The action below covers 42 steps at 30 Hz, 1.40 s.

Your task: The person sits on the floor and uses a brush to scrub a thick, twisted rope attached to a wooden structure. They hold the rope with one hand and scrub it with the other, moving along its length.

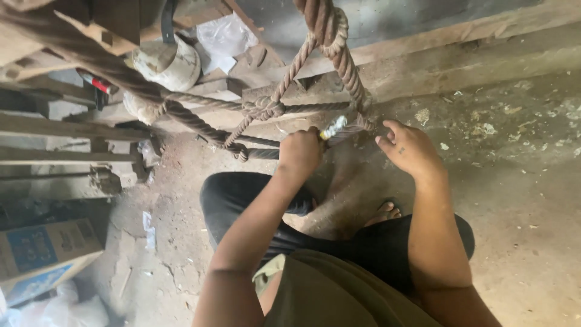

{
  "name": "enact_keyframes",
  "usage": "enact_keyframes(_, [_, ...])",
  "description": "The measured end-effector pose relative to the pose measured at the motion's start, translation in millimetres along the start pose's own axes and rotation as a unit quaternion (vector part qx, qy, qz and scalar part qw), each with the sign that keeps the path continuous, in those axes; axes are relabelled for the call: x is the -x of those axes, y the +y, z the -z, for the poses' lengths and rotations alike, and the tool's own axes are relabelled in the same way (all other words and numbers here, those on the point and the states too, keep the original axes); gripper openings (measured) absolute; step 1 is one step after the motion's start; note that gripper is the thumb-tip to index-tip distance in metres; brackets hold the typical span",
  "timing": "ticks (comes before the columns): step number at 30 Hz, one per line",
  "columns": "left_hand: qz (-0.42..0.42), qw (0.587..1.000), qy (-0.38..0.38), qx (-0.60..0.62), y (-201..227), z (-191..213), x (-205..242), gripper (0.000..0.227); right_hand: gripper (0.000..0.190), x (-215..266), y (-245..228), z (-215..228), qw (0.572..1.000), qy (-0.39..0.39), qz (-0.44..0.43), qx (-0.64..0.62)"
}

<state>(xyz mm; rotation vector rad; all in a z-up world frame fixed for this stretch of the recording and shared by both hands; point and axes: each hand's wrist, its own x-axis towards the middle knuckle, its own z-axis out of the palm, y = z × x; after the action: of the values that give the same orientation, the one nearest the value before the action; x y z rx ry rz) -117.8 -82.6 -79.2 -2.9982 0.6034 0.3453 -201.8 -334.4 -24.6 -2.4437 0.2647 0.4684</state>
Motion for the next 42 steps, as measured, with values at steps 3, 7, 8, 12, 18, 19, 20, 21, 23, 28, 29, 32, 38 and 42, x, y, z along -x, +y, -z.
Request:
enact_keyframes(3, [-0.072, 0.99, 0.099, 0.071, 30, 68, 33, 0.028, 0.053, 1, 2, -4, 1.0, -0.025, 0.003, 0.016])
enact_keyframes(7, [-0.145, 0.949, 0.263, 0.091, 30, 52, 15, 0.031, 0.054, 6, -10, -2, 1.0, -0.02, -0.003, -0.01])
enact_keyframes(8, [-0.123, 0.966, 0.213, 0.082, 24, 39, 9, 0.027, 0.054, 9, -14, 0, 0.999, -0.024, -0.013, -0.024])
enact_keyframes(12, [-0.053, 0.989, 0.104, 0.089, 11, 84, 48, 0.022, 0.052, 3, -3, -8, 1.0, -0.019, 0.007, -0.009])
enact_keyframes(18, [-0.091, 0.854, 0.477, 0.187, -47, 122, 80, 0.036, 0.056, 6, -7, -11, 0.999, -0.024, 0.019, 0.009])
enact_keyframes(19, [-0.1, 0.879, 0.433, 0.173, -57, 104, 81, 0.029, 0.056, 6, -13, -9, 0.999, -0.032, 0.007, 0.003])
enact_keyframes(20, [-0.108, 0.902, 0.387, 0.159, -66, 87, 82, 0.022, 0.055, 6, -19, -6, 0.999, -0.04, -0.005, -0.002])
enact_keyframes(21, [-0.103, 0.901, 0.392, 0.156, -74, 78, 90, 0.022, 0.055, 8, -24, -4, 0.999, -0.04, 0.003, 0.001])
enact_keyframes(23, [-0.007, 0.953, 0.167, 0.253, -88, 59, 105, 0.036, 0.058, 12, -30, 0, 0.999, -0.05, -0.007, 0.017])
enact_keyframes(28, [-0.168, 0.908, 0.31, 0.225, -83, 121, 95, 0.036, 0.06, -7, -18, -22, 0.999, -0.039, 0.015, 0.022])
enact_keyframes(29, [-0.199, 0.863, 0.373, 0.276, -81, 129, 88, 0.036, 0.059, -12, -16, -26, 0.999, -0.031, 0.025, 0.022])
enact_keyframes(32, [-0.267, 0.813, 0.374, 0.358, -70, 116, 55, 0.035, 0.054, -6, -30, -27, 0.999, -0.027, 0.014, 0.04])
enact_keyframes(38, [-0.174, 0.88, 0.442, -0.003, -6, 74, 21, 0.022, 0.047, -29, -36, -43, 0.998, -0.01, 0.017, 0.06])
enact_keyframes(42, [-0.09, 0.949, 0.299, 0.04, -44, 88, 49, 0.007, 0.056, -17, -30, -38, 0.996, -0.029, -0.085, -0.022])
